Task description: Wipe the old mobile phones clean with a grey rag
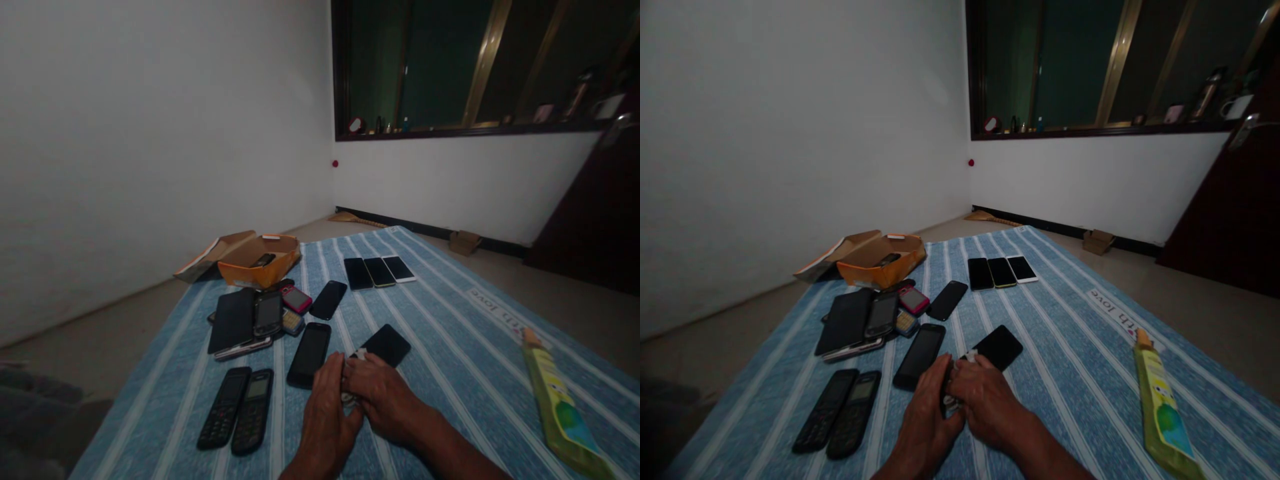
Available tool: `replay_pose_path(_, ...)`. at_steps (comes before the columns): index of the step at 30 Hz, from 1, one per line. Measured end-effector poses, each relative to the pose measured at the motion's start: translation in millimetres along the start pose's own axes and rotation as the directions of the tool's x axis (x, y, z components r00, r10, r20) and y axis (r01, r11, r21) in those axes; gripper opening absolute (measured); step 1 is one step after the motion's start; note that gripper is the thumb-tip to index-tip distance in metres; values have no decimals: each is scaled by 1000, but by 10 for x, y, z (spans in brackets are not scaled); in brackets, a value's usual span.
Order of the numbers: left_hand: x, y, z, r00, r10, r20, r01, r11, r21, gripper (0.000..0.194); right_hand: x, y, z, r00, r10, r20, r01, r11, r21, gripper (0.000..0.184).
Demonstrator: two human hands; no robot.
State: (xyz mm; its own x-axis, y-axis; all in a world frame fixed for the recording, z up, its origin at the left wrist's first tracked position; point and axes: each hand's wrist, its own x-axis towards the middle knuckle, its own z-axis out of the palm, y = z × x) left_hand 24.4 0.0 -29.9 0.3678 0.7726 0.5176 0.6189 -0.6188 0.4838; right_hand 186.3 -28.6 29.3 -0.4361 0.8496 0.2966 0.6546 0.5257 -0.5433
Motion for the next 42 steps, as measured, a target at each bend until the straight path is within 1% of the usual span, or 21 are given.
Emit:
replay_pose_path(7, 22, 28, -29, 1000, -14, 9, 14, 999, -43, 66, 62, -23, 29, 1000, -8, -12, 8, 1000, 6, 45)
replay_pose_path(10, 31, 35, -52, 1000, -17, 17, 18, 999, -47, 67, 66, -33, 38, 1000, -12, -24, 12, 1000, 14, 46)
replay_pose_path(14, 19, 15, -37, 1000, -7, -1, 7, 999, -36, 67, 53, -15, 52, 999, -13, -40, 13, 1000, 12, 49)
replay_pose_path(17, 13, 4, -24, 1000, 16, -7, -16, 999, -33, 69, 61, 24, 73, 999, -7, -51, 7, 1000, 6, 54)
replay_pose_path(21, 17, 10, -35, 999, 46, -8, -46, 998, -30, 73, 77, 97, 90, 997, 37, -73, -38, 999, -13, 59)
replay_pose_path(25, 16, 9, -37, 999, 40, -6, -40, 999, 6, 72, 62, 242, 83, 988, 80, -130, -92, 992, -85, 52)
replay_pose_path(30, 15, 28, -46, 999, 9, 47, -10, 999, 38, 70, 2, 532, 24, 951, 150, -270, -201, 964, -174, 44)
replay_pose_path(35, 27, 68, -84, 997, -6, 71, 3, 999, 40, 68, -60, 755, -42, 872, 263, -413, -383, 893, -238, 41)
replay_pose_path(37, 27, 72, -89, 998, -7, 62, 5, 999, 35, 68, -76, 797, -36, 855, 274, -441, -410, 877, -251, 40)
replay_pose_path(42, 25, 65, -75, 999, 7, 49, -8, 999, 31, 68, -88, 764, 49, 849, 248, -467, -413, 863, -293, 39)
